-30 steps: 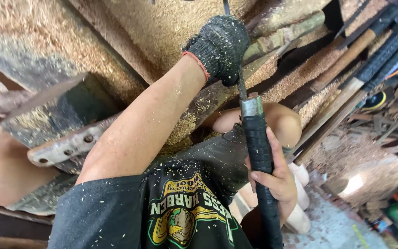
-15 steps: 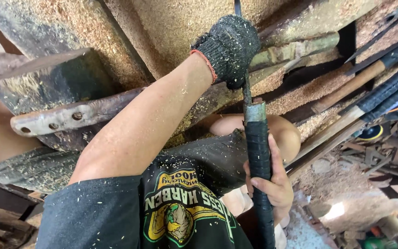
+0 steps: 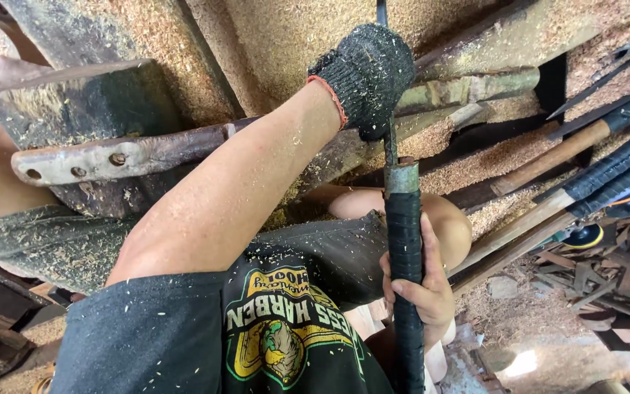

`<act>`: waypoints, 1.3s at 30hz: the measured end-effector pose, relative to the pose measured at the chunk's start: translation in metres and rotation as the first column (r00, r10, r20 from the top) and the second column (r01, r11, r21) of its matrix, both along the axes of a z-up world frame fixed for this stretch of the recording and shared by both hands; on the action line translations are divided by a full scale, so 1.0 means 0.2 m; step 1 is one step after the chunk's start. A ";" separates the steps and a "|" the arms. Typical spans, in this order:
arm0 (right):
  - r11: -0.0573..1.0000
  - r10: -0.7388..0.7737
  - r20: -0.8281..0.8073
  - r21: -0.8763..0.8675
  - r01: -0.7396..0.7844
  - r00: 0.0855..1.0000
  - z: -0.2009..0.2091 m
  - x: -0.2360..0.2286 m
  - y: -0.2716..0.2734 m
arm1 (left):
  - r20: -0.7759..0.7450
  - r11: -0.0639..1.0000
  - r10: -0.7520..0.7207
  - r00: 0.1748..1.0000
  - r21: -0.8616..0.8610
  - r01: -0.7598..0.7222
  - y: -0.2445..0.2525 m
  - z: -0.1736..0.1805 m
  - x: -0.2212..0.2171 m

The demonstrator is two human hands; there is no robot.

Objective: Shaping and refining wooden objects using various hand tools like rasps and files in a workshop.

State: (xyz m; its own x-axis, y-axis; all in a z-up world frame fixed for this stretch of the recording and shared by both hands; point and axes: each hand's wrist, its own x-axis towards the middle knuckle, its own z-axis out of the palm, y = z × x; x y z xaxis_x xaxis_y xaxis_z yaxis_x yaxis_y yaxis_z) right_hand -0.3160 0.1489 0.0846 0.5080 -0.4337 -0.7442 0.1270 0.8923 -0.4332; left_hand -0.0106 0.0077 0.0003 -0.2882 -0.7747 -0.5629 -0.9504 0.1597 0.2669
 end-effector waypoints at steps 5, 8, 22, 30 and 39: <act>1.000 0.017 0.047 0.002 -0.017 0.999 -0.04 -0.02 -0.01 | 0.013 1.000 -0.006 1.000 -0.020 0.006 0.00 -0.01 -0.01; 1.000 0.018 0.077 -0.008 -0.017 0.997 -0.07 -0.03 -0.01 | 0.023 0.999 -0.008 1.000 -0.032 0.009 0.00 -0.04 -0.01; 0.994 0.063 -0.154 -0.077 -0.075 0.986 0.09 0.07 0.05 | -0.108 0.997 -0.022 0.994 0.067 0.029 -0.02 0.04 0.04; 0.992 0.046 -0.204 -0.104 -0.069 0.978 0.17 0.16 0.12 | -0.136 0.982 -0.172 0.976 0.055 0.181 -0.06 0.01 0.06; 0.987 -0.014 -0.309 -0.154 -0.035 0.951 0.17 0.26 0.23 | -0.173 0.977 -0.204 0.964 0.034 0.213 -0.03 -0.05 0.05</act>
State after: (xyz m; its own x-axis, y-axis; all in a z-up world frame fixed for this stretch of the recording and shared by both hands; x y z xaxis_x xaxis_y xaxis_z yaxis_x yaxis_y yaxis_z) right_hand -0.2635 0.1943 0.1193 0.2698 -0.5524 -0.7887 -0.0437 0.8112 -0.5831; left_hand -0.0006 0.0026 -0.0092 -0.5337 -0.6584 -0.5307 -0.8386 0.3309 0.4328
